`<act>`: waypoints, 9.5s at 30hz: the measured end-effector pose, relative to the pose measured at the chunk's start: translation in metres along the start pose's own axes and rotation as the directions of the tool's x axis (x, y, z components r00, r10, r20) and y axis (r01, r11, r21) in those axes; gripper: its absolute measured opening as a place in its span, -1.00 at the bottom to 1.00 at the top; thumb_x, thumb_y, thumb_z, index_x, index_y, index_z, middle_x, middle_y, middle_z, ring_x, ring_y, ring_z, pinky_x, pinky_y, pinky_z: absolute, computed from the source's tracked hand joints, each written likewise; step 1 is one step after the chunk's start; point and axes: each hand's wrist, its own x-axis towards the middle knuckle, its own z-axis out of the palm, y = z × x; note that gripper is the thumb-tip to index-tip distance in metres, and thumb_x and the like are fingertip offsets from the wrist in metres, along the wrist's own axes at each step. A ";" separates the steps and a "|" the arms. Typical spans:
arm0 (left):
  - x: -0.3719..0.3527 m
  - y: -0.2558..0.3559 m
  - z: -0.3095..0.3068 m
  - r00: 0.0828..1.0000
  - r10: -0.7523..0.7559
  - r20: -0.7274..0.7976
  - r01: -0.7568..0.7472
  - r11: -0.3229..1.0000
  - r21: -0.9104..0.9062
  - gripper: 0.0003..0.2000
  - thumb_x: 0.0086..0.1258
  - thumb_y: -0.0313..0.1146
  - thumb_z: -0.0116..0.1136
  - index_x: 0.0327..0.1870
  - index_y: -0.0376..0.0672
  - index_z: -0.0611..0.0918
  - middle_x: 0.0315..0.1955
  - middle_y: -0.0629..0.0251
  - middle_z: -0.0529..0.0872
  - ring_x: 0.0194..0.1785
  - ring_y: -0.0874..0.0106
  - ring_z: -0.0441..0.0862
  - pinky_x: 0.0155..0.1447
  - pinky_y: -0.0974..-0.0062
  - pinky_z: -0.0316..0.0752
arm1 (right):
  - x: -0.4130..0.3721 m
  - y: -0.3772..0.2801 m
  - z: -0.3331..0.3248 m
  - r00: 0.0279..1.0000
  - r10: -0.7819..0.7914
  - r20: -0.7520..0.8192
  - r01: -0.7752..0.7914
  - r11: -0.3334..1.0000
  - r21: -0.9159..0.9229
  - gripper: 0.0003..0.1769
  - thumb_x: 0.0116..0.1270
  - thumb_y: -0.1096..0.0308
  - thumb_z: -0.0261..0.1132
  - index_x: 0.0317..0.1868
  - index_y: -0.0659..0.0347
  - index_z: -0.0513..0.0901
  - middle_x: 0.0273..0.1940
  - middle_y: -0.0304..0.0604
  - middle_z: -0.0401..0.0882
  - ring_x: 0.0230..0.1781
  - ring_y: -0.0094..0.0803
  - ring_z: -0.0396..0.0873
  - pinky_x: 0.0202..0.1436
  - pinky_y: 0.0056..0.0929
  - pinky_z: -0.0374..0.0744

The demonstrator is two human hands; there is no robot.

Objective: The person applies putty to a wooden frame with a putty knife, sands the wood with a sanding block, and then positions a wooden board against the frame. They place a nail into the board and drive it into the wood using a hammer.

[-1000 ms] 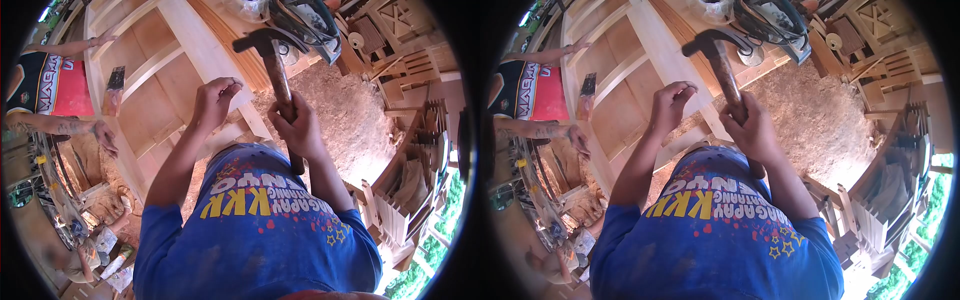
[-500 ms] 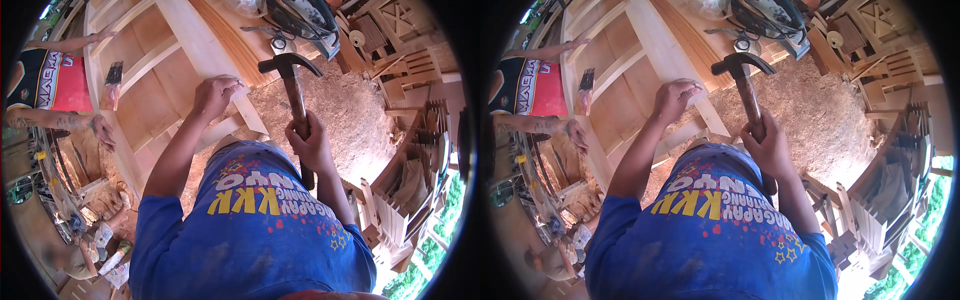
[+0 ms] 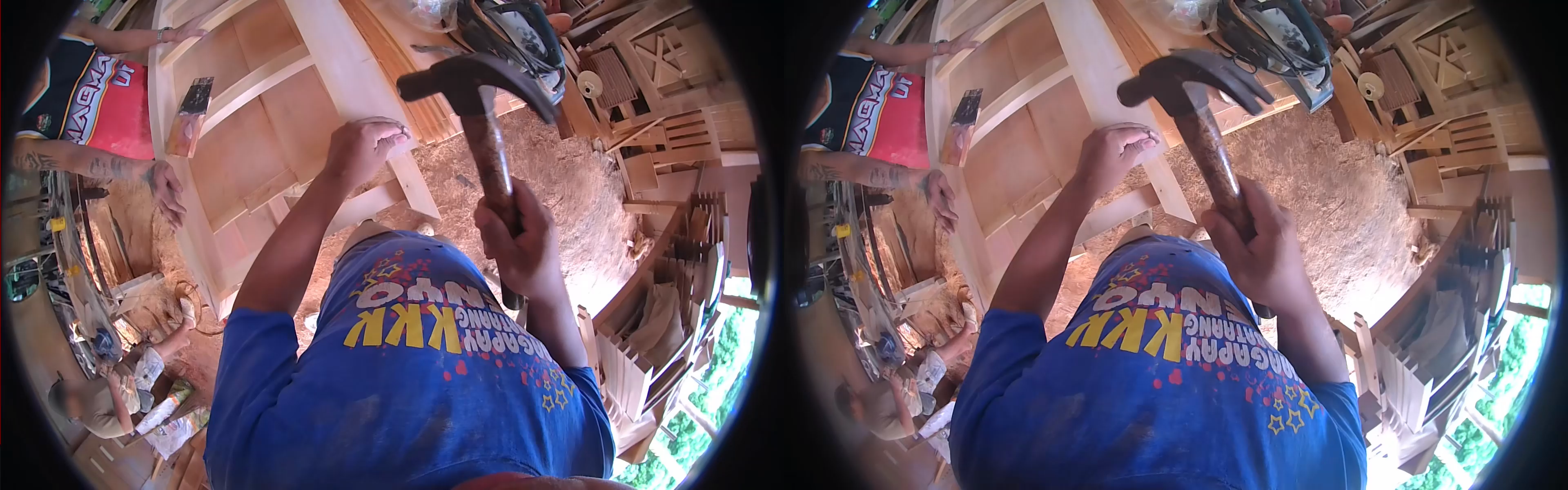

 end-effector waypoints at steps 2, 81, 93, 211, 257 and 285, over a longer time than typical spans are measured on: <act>-0.001 0.002 0.000 1.000 0.001 -0.013 -0.001 1.000 0.002 -0.84 0.50 -0.31 0.32 -0.09 -0.17 0.83 -0.11 0.26 0.88 -0.05 0.28 0.85 0.04 0.37 0.70 | -0.002 -0.011 -0.004 0.993 -0.109 -0.037 0.108 0.994 -0.007 -0.66 0.45 0.45 0.41 0.15 0.38 0.59 -0.44 -0.20 0.63 -0.47 -0.56 0.55 -0.38 -0.46 0.50; 0.015 -0.061 0.022 0.666 -0.746 0.009 0.592 0.521 -0.615 -0.45 0.16 0.00 0.68 -0.14 -0.39 0.79 -0.19 0.05 0.87 -0.19 0.36 0.84 -0.05 0.40 0.70 | 0.021 0.018 0.010 0.982 -0.083 0.171 0.166 0.812 -0.560 -0.20 0.48 0.40 0.39 0.67 -0.10 0.32 -0.18 0.14 0.75 -0.25 0.10 0.79 -0.21 -0.15 0.70; 0.020 -0.047 0.006 0.707 -0.706 0.043 0.593 0.559 -0.579 -0.40 0.21 -0.01 0.64 0.00 -0.40 0.70 -0.14 0.04 0.87 -0.09 0.32 0.84 0.04 0.35 0.70 | 0.060 0.026 0.027 0.966 0.013 -0.259 -0.134 0.880 -0.455 -0.43 0.43 0.34 0.44 0.41 0.19 0.59 -0.25 0.16 0.79 -0.25 0.00 0.82 -0.16 -0.18 0.69; -0.230 0.086 -0.092 0.749 -0.662 0.022 -0.027 -0.064 -0.998 -0.74 0.50 -0.19 0.31 -0.32 0.00 0.47 -0.48 0.61 0.31 -0.40 0.70 0.23 -0.21 0.56 0.23 | 0.019 -0.007 0.201 0.921 -0.266 0.283 -0.118 0.503 0.856 -0.24 0.47 0.08 0.42 0.53 0.20 0.33 0.40 -0.07 0.48 0.48 -0.16 0.43 0.60 -0.01 0.33; -0.413 -0.008 -0.045 0.496 -0.690 0.527 0.375 -0.377 -0.847 -0.60 0.46 -0.19 0.33 0.22 -0.20 0.70 -0.02 0.31 0.86 -0.48 0.68 0.34 -0.34 0.65 0.31 | -0.080 0.177 0.189 0.778 0.386 0.496 -0.612 0.286 0.737 -0.07 0.33 0.03 0.53 0.49 0.43 0.32 0.42 0.23 0.36 0.52 0.07 0.38 0.71 0.03 0.32; -0.393 -0.041 -0.068 0.614 -0.504 0.608 0.454 -0.404 -0.794 -0.69 0.49 -0.24 0.35 0.11 -0.24 0.65 -0.34 0.36 0.67 -0.52 0.70 0.34 -0.38 0.69 0.27 | -0.051 0.187 0.199 0.811 0.301 0.502 -0.584 0.363 0.726 -0.31 0.39 0.04 0.47 0.35 0.36 0.57 0.26 0.01 0.68 0.30 -0.17 0.63 0.42 -0.16 0.53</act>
